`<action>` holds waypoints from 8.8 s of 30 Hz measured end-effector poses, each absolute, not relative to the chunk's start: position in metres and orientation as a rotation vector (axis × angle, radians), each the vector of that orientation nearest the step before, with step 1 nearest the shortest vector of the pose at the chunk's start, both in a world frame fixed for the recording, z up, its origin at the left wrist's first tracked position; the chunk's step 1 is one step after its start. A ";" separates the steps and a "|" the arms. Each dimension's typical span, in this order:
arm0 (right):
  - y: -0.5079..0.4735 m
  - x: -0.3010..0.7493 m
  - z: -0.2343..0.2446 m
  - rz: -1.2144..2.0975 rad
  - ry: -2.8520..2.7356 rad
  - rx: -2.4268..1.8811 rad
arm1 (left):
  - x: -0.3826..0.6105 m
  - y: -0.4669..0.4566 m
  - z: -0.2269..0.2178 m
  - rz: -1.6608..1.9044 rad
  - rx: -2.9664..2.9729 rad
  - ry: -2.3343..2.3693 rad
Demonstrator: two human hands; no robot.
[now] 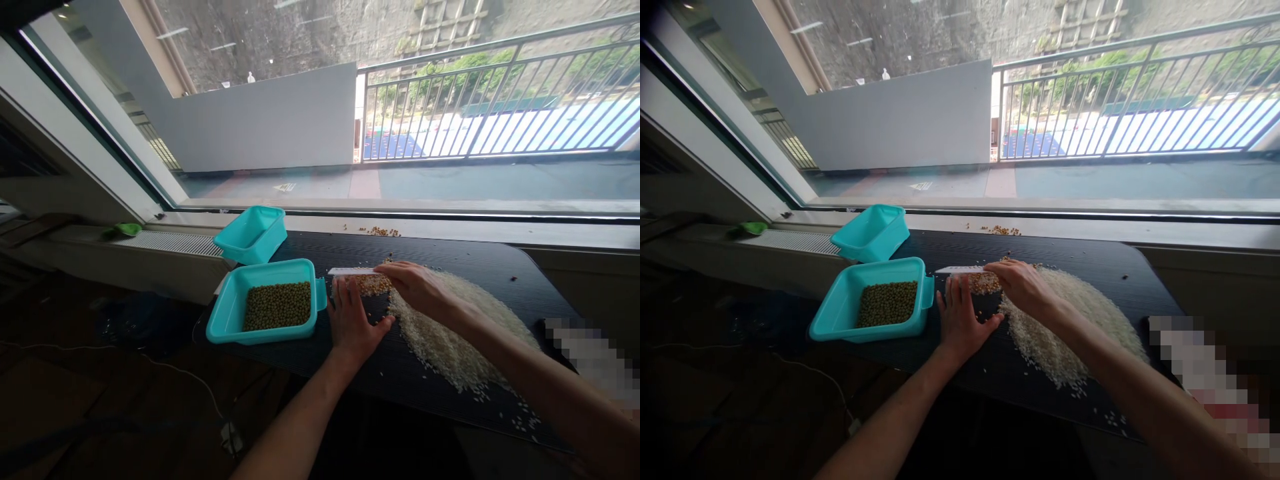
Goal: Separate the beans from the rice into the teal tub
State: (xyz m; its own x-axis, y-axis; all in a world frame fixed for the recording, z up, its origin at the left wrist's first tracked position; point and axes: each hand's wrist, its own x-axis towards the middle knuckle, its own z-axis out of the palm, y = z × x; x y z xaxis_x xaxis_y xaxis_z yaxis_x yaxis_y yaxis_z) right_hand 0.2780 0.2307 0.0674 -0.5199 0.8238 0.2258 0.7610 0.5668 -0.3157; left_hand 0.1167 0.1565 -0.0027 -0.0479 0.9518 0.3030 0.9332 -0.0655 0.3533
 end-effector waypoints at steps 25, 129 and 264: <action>0.229 0.283 0.063 0.233 -2.435 -1.601 | 0.118 0.157 -0.003 0.716 2.098 2.116; 0.165 0.288 0.076 0.341 -1.814 -1.466 | -0.073 0.103 0.114 0.961 0.224 1.538; 0.061 0.291 0.103 -0.077 -1.904 -1.878 | 0.013 -0.018 0.005 0.585 -0.059 1.331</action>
